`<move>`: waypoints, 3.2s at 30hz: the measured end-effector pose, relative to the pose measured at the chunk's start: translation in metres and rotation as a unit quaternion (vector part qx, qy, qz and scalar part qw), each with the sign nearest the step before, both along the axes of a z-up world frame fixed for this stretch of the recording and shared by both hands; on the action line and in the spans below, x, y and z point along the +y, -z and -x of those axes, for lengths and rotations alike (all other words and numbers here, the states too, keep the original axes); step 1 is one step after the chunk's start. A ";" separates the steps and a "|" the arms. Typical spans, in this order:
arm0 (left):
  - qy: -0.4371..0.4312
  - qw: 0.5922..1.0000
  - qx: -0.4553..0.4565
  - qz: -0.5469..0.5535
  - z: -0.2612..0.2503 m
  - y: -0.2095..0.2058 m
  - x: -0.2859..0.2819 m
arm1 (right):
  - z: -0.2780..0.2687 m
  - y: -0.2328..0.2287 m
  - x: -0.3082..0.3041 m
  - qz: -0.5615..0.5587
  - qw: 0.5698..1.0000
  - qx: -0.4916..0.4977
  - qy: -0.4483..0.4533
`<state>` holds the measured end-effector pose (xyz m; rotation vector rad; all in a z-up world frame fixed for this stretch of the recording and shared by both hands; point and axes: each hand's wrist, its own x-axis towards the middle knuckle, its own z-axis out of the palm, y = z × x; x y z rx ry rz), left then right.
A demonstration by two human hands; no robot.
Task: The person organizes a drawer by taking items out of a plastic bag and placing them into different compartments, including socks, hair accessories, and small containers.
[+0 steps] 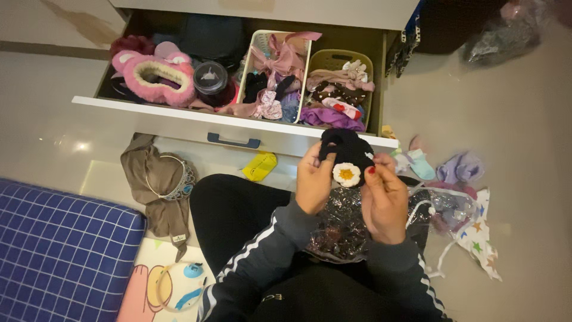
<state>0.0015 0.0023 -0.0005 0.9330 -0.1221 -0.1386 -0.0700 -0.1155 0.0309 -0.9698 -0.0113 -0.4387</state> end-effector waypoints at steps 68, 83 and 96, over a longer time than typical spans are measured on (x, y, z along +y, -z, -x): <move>0.336 0.926 -0.105 -0.135 0.125 0.122 -0.363 | 0.175 0.152 -0.284 -0.042 0.890 0.059 0.451; 0.448 0.792 -0.217 -0.352 0.202 0.181 -0.343 | 0.250 0.372 -0.312 -0.284 0.609 0.257 0.694; 0.524 0.820 -0.150 -0.171 0.146 0.088 -0.302 | 0.236 0.344 -0.323 0.160 0.540 0.313 0.765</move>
